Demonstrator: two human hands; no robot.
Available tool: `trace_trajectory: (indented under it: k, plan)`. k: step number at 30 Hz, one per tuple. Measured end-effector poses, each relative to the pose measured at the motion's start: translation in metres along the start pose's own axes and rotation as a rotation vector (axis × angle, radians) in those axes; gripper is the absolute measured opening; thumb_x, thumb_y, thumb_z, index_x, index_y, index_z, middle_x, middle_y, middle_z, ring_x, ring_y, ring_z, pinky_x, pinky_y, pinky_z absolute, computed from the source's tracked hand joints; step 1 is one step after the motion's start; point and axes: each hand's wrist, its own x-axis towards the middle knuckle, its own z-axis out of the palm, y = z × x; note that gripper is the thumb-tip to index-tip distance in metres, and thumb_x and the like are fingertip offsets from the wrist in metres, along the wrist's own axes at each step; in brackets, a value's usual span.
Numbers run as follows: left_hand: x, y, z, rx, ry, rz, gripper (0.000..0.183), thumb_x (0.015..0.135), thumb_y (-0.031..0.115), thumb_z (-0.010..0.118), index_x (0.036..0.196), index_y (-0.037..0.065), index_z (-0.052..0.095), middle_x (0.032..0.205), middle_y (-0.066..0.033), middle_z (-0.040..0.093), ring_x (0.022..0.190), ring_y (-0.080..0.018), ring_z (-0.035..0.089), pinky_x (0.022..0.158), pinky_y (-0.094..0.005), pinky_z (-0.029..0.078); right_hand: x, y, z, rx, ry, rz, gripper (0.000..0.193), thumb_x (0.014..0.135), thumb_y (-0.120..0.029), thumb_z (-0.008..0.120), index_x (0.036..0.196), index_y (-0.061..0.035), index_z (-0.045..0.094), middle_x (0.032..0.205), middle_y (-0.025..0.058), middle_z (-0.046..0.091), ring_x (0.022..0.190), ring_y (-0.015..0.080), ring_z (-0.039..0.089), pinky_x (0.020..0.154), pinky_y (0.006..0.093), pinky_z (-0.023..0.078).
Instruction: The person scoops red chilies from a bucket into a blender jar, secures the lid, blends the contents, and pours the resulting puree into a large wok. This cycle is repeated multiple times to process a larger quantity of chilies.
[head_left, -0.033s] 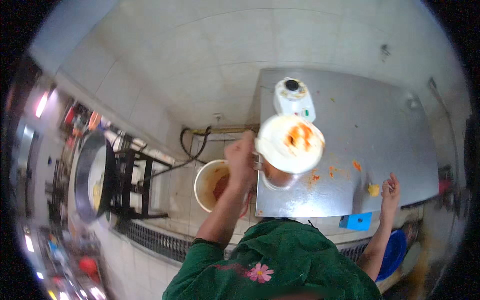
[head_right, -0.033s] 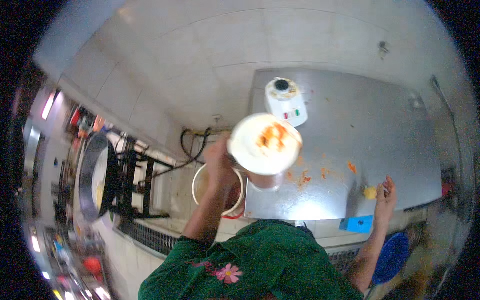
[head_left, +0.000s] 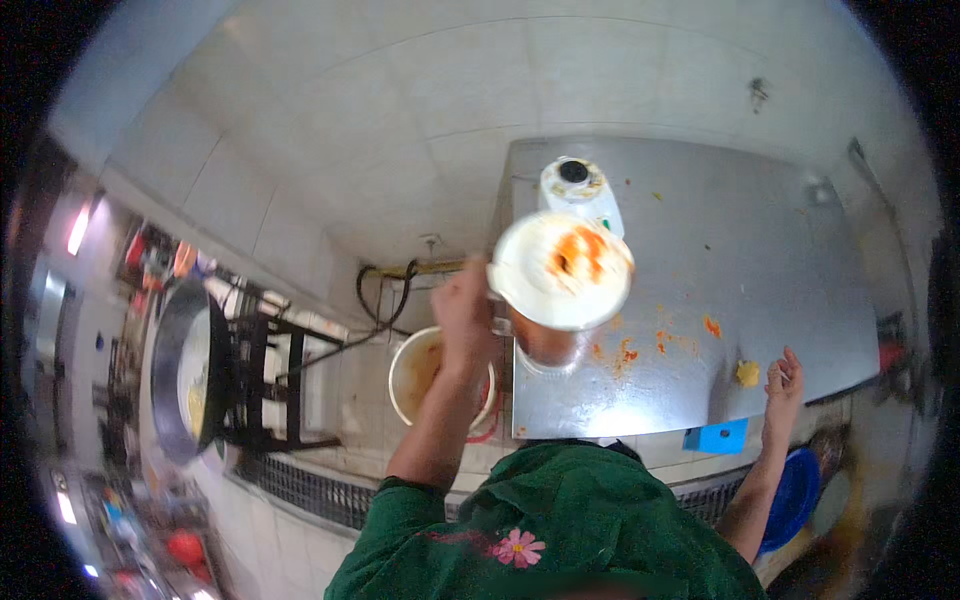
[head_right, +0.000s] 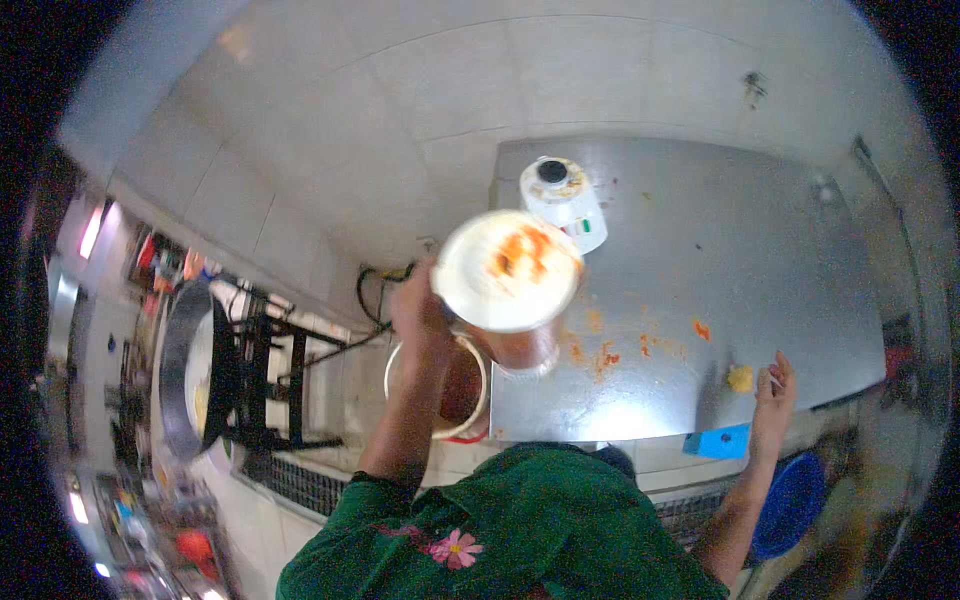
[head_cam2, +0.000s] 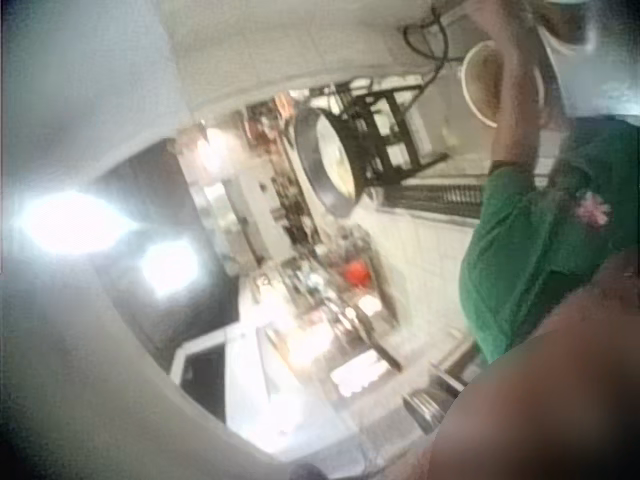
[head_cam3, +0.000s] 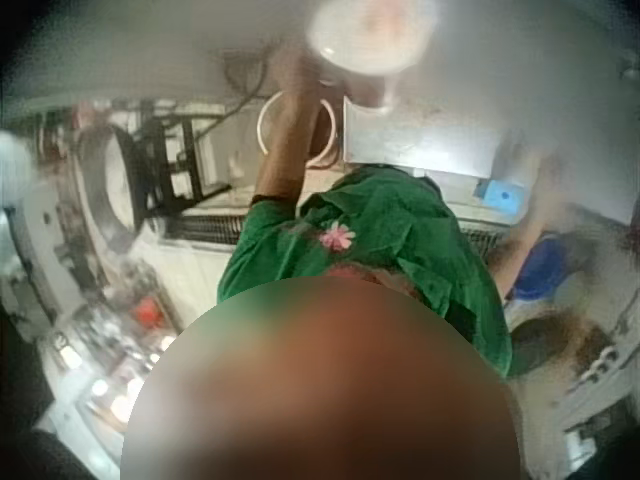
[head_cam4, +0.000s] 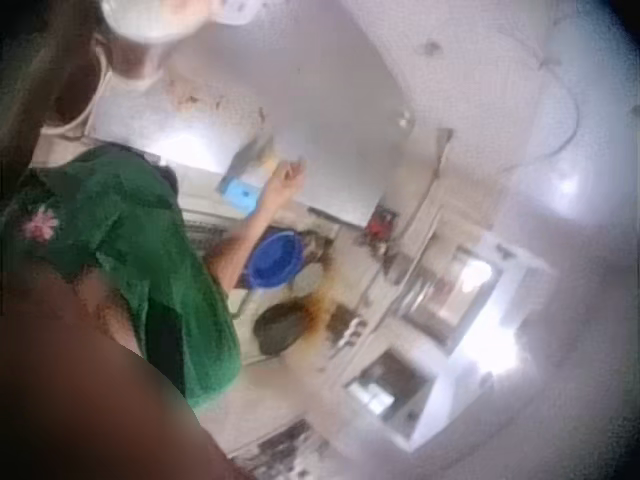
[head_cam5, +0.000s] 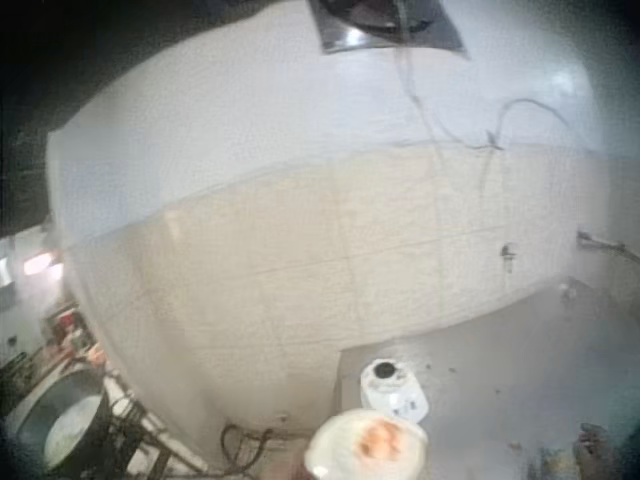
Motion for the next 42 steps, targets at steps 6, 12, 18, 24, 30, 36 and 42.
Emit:
trace_trajectory:
  k: [6, 12, 18, 24, 30, 36, 42]
  plan:
    - [0.097, 0.061, 0.051, -0.37, -0.016, 0.082, 0.025, 0.097, 0.03, 0.058, 0.088, 0.008, 0.069, 0.063, 0.0061, 0.049, 0.051, -0.0053, 0.038, 0.046, -0.0243, 0.028, -0.039, 0.06, -0.048, 0.043, 0.224, 0.201, 0.048, 0.099, -0.021, 0.066, 0.143, -0.008, 0.052, 0.112, 0.0067, 0.061, 0.093, 0.012, 0.057, 0.076, 0.0263, 0.048]
    - [0.172, 0.071, 0.13, -0.372, 0.02, 0.104, 0.024, 0.097, 0.025, 0.056, 0.089, 0.006, 0.068, 0.06, 0.0036, 0.046, 0.046, -0.0068, 0.037, 0.042, -0.0256, 0.027, -0.022, 0.093, -0.074, 0.094, 0.199, 0.155, 0.045, 0.098, -0.017, 0.065, 0.141, -0.0074, 0.054, 0.1, -0.0014, 0.06, 0.084, 0.0052, 0.05, 0.067, 0.0221, 0.042]
    - [0.207, 0.043, 0.18, -0.332, 0.012, 0.068, 0.024, 0.095, 0.024, 0.059, 0.078, 0.007, 0.065, 0.055, 0.0035, 0.042, 0.042, -0.0071, 0.034, 0.039, -0.0267, 0.026, 0.0, 0.115, -0.093, 0.0, 0.237, 0.213, 0.045, 0.1, -0.022, 0.061, 0.143, -0.0105, 0.054, 0.103, -0.0008, 0.061, 0.088, 0.0089, 0.055, 0.072, 0.026, 0.044]
    - [0.232, 0.028, 0.19, -0.343, -0.034, 0.06, 0.023, 0.095, 0.024, 0.06, 0.08, 0.008, 0.064, 0.054, 0.004, 0.041, 0.041, -0.0074, 0.034, 0.039, -0.0263, 0.025, 0.005, 0.124, -0.1, -0.031, 0.29, 0.122, 0.047, 0.1, -0.022, 0.061, 0.143, -0.0069, 0.052, 0.113, 0.0014, 0.064, 0.089, 0.0092, 0.055, 0.072, 0.0251, 0.043]
    - [0.236, 0.023, 0.184, -0.323, -0.154, -0.003, 0.024, 0.097, 0.028, 0.058, 0.08, 0.011, 0.062, 0.055, 0.0045, 0.041, 0.043, -0.0071, 0.035, 0.04, -0.0259, 0.025, 0.023, 0.077, -0.084, -0.071, 0.168, 0.19, 0.05, 0.099, -0.029, 0.063, 0.144, -0.0113, 0.053, 0.121, 0.0052, 0.064, 0.1, 0.0129, 0.058, 0.082, 0.0293, 0.046]
    - [0.235, 0.016, 0.173, -0.319, -0.194, -0.024, 0.031, 0.1, 0.034, 0.055, 0.078, 0.014, 0.06, 0.054, 0.0058, 0.04, 0.043, -0.0076, 0.035, 0.041, -0.0269, 0.027, 0.054, 0.002, -0.027, 0.023, 0.137, 0.108, 0.043, 0.099, -0.02, 0.062, 0.14, -0.0095, 0.056, 0.123, 0.0079, 0.061, 0.102, 0.0139, 0.058, 0.083, 0.0285, 0.049]
    - [0.262, 0.029, 0.174, -0.278, -0.54, -0.047, 0.036, 0.101, 0.044, 0.053, 0.11, 0.011, 0.063, 0.087, -0.0006, 0.063, 0.075, -0.0097, 0.055, 0.064, -0.0282, 0.043, 0.089, -0.082, 0.155, 0.023, -0.299, -0.213, 0.034, 0.097, -0.02, 0.062, 0.127, -0.0043, 0.064, 0.112, 0.0152, 0.071, 0.099, 0.0236, 0.068, 0.09, 0.0349, 0.053]
